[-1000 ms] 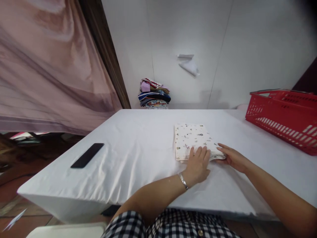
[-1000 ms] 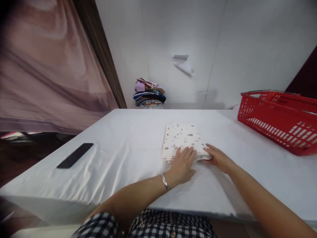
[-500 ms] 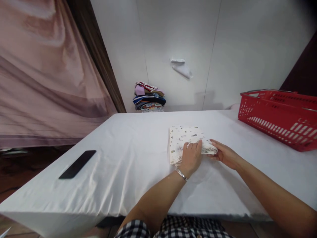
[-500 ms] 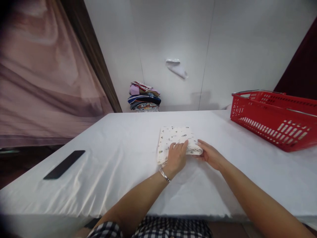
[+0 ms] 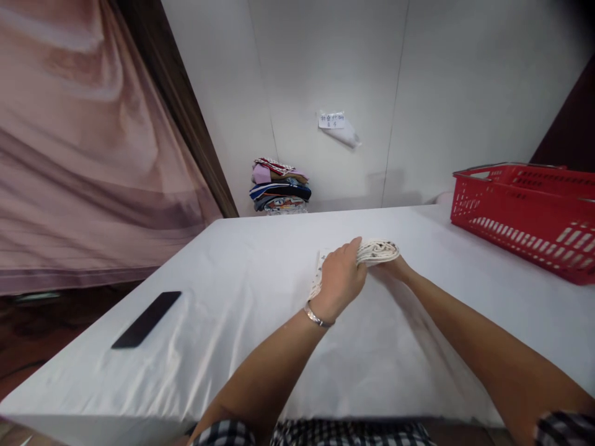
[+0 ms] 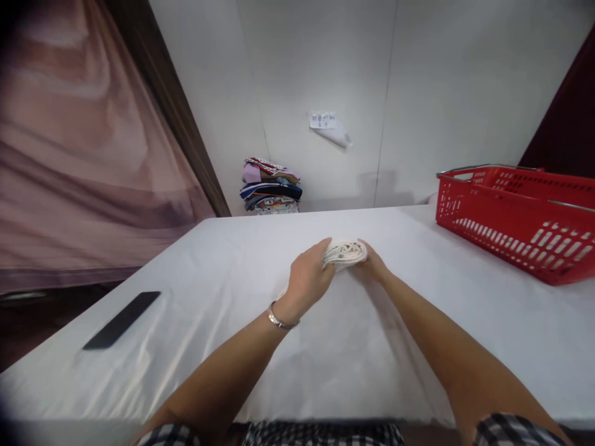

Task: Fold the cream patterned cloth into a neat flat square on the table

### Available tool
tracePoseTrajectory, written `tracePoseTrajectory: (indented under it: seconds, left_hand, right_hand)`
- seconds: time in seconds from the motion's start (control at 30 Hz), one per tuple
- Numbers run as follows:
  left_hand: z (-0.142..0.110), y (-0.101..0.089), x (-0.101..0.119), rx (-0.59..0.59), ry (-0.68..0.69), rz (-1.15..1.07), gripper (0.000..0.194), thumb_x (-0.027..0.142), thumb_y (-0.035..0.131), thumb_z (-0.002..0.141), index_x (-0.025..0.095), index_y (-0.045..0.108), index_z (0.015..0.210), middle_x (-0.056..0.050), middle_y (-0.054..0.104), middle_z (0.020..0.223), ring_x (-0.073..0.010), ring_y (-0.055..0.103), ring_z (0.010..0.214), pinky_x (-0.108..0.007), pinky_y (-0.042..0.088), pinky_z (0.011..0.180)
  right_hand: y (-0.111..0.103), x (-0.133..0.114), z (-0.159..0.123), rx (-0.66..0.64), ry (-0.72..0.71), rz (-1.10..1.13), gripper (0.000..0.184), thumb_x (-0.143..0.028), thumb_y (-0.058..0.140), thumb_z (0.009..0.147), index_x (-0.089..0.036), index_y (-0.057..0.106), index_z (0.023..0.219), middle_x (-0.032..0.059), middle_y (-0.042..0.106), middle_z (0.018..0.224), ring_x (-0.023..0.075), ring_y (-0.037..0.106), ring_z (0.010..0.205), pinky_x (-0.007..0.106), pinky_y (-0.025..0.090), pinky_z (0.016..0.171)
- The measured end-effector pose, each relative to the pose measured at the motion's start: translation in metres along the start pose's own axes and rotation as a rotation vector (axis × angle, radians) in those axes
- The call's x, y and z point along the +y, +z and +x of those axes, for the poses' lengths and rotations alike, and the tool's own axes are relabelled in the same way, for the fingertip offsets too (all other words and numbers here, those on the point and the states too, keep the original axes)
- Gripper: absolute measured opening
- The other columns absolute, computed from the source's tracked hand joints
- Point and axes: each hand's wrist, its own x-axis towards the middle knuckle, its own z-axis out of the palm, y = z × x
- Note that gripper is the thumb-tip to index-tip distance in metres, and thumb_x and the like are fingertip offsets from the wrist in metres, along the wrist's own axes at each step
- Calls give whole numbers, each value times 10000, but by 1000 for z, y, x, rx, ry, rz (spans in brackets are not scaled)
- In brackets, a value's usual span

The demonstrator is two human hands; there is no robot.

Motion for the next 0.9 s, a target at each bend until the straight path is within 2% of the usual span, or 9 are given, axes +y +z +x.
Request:
tracePoseTrajectory:
  seconds: [0.13,0.23,0.33,0.43,0.57,0.63,0.7,0.77,0.9]
  left_hand:
    - [8,-28,-9,44,-77,-164,486,139,517,768,271,529,1236,-6,646,1150,-203,588,1029,-299,445,866]
    - [15,-49,-20,69,-135,-356,436,128,525,758,279,583,1163,12,682,1039,-189,617,943,-287,464,817]
    - [24,-67,-30,105,-184,-638,386,147,573,739,230,614,1113,-9,683,1021,-187,620,925,-288,470,814]
    - [31,-80,-39,67,-319,-962,342,153,628,694,168,624,1036,-34,687,943,-178,632,819,-296,492,757]
    - [34,-76,-55,-67,-569,-1318,282,150,663,670,129,606,945,-58,676,804,-170,627,665,-301,514,629]
    - [33,-59,-68,-126,-692,-1405,250,139,673,667,118,607,907,-69,669,766,-178,629,645,-309,522,606]
    - [32,-32,-85,-161,-842,-1416,184,128,669,680,111,611,853,-62,654,709,-169,620,612,-306,526,596]
    - [30,0,-104,-167,-1035,-1318,92,125,657,708,101,609,784,-50,626,635,-155,602,573,-301,526,602]
    - [29,55,-141,-143,-1252,-1111,79,93,677,685,90,599,698,-57,607,597,-184,610,595,-324,524,622]
  right_hand:
    - [-11,7,9,-7,55,13,414,-393,685,607,-185,656,964,52,678,1046,274,586,1018,417,435,922]
    - [-41,-4,5,-23,93,-3,360,-444,676,634,-186,653,884,25,685,896,225,605,887,356,466,834]
    - [-84,-40,0,-20,81,-57,366,-466,708,634,-195,653,873,25,672,829,193,603,771,299,473,716]
    - [-131,-86,-1,6,89,-93,343,-462,736,633,-222,666,868,32,675,859,179,603,757,275,470,670]
    - [-172,-120,18,-129,181,-54,399,-441,749,642,-260,671,988,75,689,1003,204,641,838,285,495,698]
    - [-172,-116,35,-202,243,-89,466,-441,748,641,-256,658,1059,101,694,1017,217,654,839,300,499,714]
    - [-155,-97,54,-265,292,-177,499,-449,740,634,-223,661,1072,119,707,959,228,661,806,305,498,696]
    - [-125,-69,70,-357,312,-246,454,-447,724,627,-188,685,999,124,714,895,243,660,810,301,497,682]
    - [-62,-10,91,-292,315,-514,290,-384,731,586,-179,712,791,121,711,854,271,653,823,313,499,685]
